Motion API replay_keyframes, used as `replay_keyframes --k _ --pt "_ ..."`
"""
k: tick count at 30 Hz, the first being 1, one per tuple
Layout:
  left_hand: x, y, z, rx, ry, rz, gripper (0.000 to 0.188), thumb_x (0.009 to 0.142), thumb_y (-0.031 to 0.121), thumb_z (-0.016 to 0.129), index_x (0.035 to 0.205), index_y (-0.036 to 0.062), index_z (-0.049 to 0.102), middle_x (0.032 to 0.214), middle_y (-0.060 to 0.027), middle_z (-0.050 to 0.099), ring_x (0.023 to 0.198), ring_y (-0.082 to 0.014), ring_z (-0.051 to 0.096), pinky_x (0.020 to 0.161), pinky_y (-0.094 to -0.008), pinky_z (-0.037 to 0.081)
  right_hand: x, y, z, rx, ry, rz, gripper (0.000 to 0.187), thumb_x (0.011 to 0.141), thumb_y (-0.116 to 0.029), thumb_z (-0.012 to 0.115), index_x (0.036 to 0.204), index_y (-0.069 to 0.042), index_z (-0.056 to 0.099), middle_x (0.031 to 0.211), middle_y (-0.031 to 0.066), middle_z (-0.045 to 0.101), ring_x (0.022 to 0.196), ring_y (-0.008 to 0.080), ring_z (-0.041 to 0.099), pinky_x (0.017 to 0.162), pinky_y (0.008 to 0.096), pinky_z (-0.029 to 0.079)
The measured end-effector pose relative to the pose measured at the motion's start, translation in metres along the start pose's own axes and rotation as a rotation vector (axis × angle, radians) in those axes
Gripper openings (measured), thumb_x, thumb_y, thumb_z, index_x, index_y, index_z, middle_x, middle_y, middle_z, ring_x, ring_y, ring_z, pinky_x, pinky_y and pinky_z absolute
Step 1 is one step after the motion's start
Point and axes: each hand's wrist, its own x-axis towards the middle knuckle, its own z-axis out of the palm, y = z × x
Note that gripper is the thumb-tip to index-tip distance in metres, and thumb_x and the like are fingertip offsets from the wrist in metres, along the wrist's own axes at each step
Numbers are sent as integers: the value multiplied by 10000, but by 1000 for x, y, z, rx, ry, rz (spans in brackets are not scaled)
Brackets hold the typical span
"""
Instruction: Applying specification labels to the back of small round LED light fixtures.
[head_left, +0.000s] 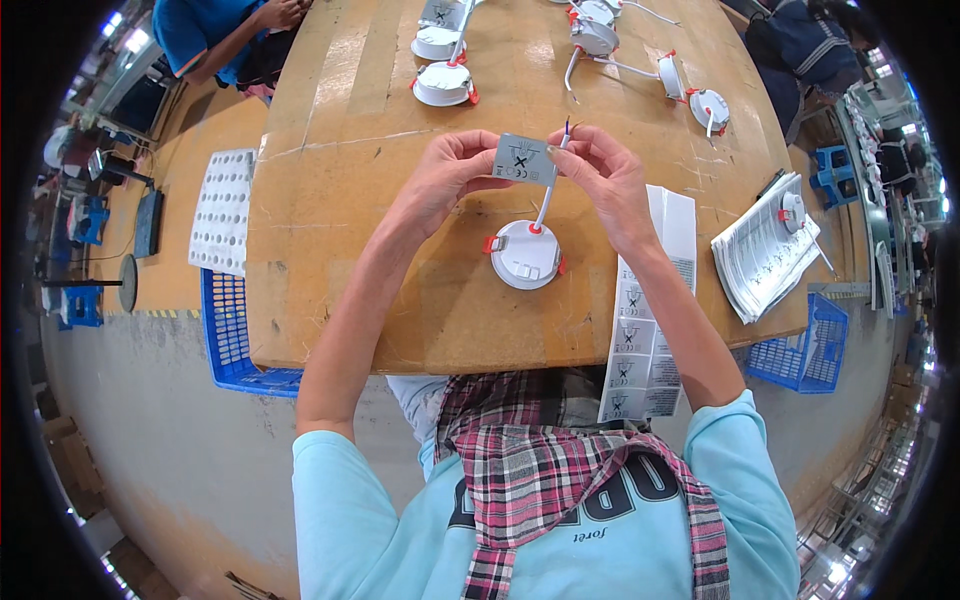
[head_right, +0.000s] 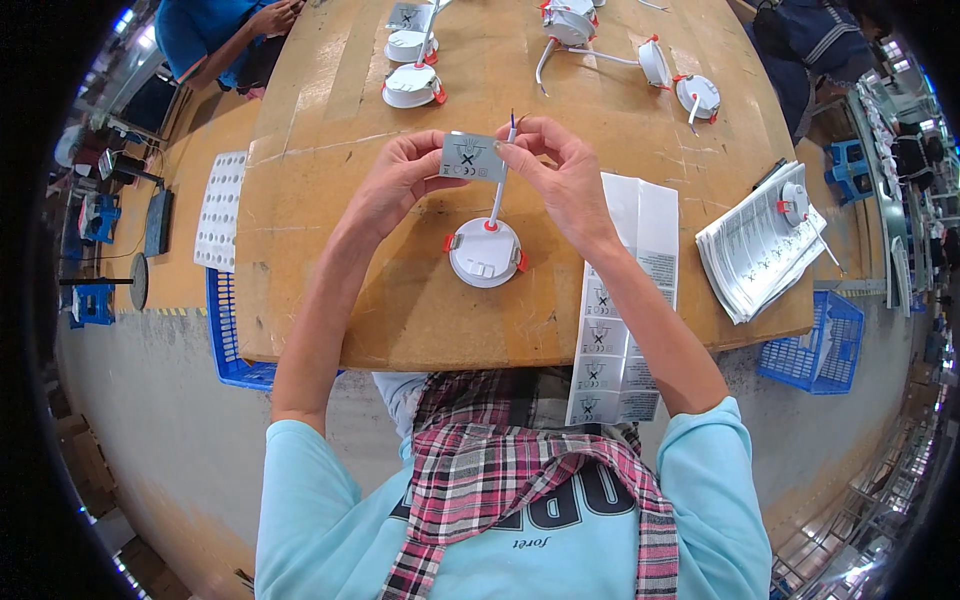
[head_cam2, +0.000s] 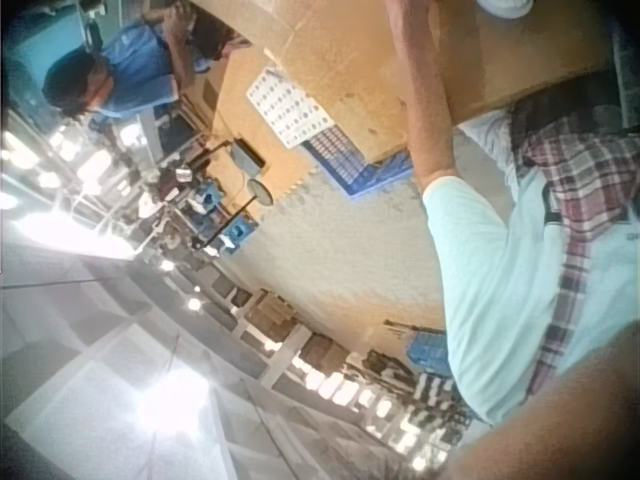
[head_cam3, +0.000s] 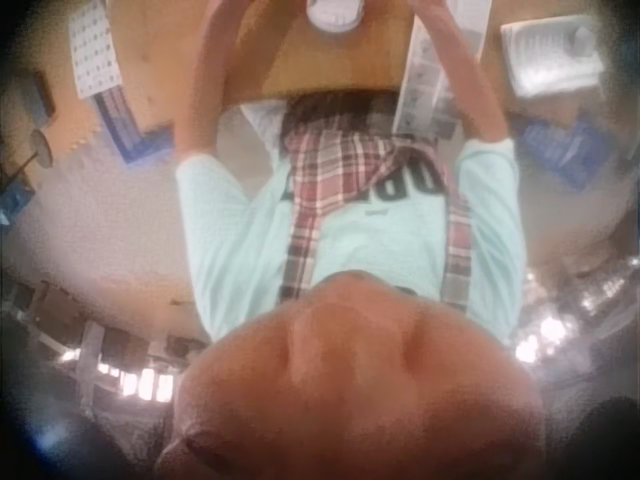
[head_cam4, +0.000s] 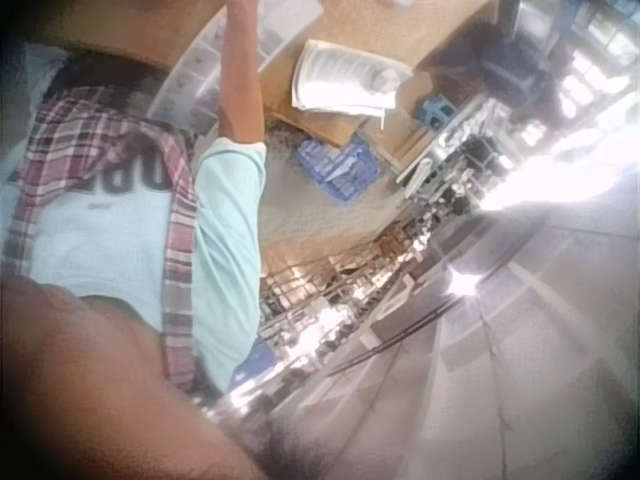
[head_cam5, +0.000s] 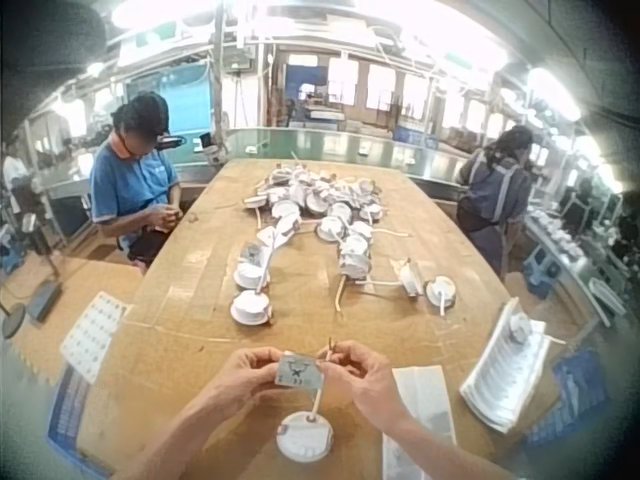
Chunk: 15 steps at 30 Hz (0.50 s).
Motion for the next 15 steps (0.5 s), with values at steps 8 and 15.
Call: replay_keyframes --k 8,15 --pt "2 1 3 1 2 17 202 895 153 599 1023 -2 609 965 -78 650 882 -132 640 817 -289 550 0 -3 0 15 16 -5 185 864 -136 630 1011 -23 625 781 9 622 758 100 620 735 272 526" --pt "1 7 3 57 17 33 182 882 148 603 982 -3 626 932 -63 649 849 -118 635 821 -291 539 3 -5 0 28 -8 19 194 864 -99 621 1039 -16 605 801 26 609 716 119 637 654 239 547"
